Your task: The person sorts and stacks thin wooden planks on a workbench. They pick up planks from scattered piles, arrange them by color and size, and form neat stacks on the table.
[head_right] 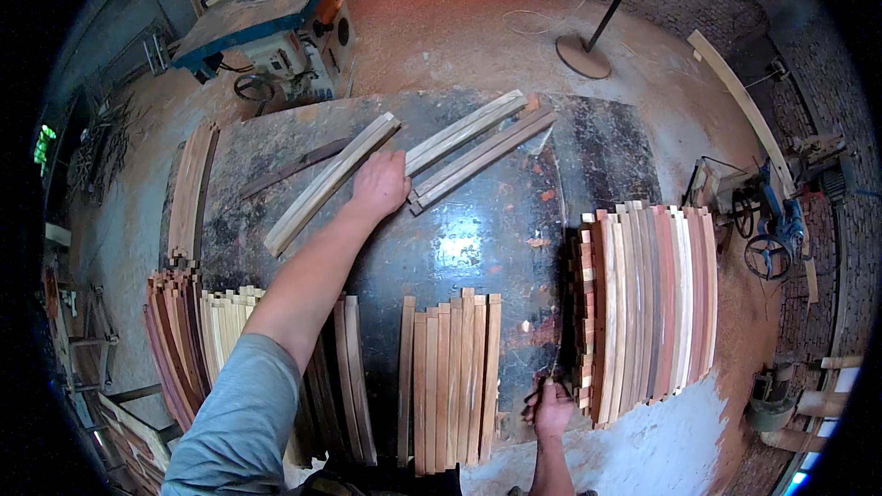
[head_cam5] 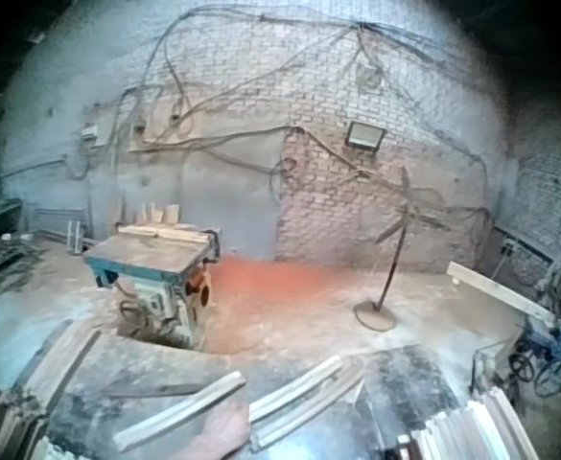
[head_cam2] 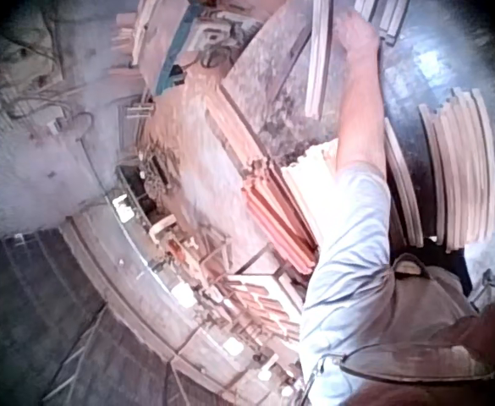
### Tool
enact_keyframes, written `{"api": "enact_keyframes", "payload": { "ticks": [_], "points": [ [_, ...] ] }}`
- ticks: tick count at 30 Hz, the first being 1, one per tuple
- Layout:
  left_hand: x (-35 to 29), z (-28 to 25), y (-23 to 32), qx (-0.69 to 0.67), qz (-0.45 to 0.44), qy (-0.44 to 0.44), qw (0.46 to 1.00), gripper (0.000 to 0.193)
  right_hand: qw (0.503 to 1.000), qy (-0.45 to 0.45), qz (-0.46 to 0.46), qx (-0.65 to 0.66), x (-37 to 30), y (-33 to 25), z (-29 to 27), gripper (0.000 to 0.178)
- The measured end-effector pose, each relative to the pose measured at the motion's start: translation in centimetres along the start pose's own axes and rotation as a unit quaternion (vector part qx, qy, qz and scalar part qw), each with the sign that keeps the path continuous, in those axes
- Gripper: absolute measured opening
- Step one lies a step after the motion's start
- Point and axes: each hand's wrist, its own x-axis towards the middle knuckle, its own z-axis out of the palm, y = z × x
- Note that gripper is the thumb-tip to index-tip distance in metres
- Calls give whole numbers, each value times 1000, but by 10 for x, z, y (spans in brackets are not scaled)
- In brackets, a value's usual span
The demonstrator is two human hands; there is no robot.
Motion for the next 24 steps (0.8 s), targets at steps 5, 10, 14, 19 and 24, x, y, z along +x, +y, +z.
{"api": "enact_keyframes", "payload": {
  "ticks": [5,10,14,19,24],
  "points": [
    [-52,-32,-5,43,-38,-25,998,24,1000,10,1,12,2,5,-4,37],
    [-128,-64,-67,109,-79,2,991,35,1000,-9,8,14,-2,-4,-3,39],
    [-153,-81,-84,138,-119,-39,983,38,1000,-11,7,5,1,1,-5,38],
    [-136,-91,-80,112,-17,41,993,60,1000,-3,11,-8,-3,-5,-6,38],
    [-108,-60,-107,57,-82,-15,995,86,1000,-7,19,-5,0,-2,-4,37]
  ]
}}
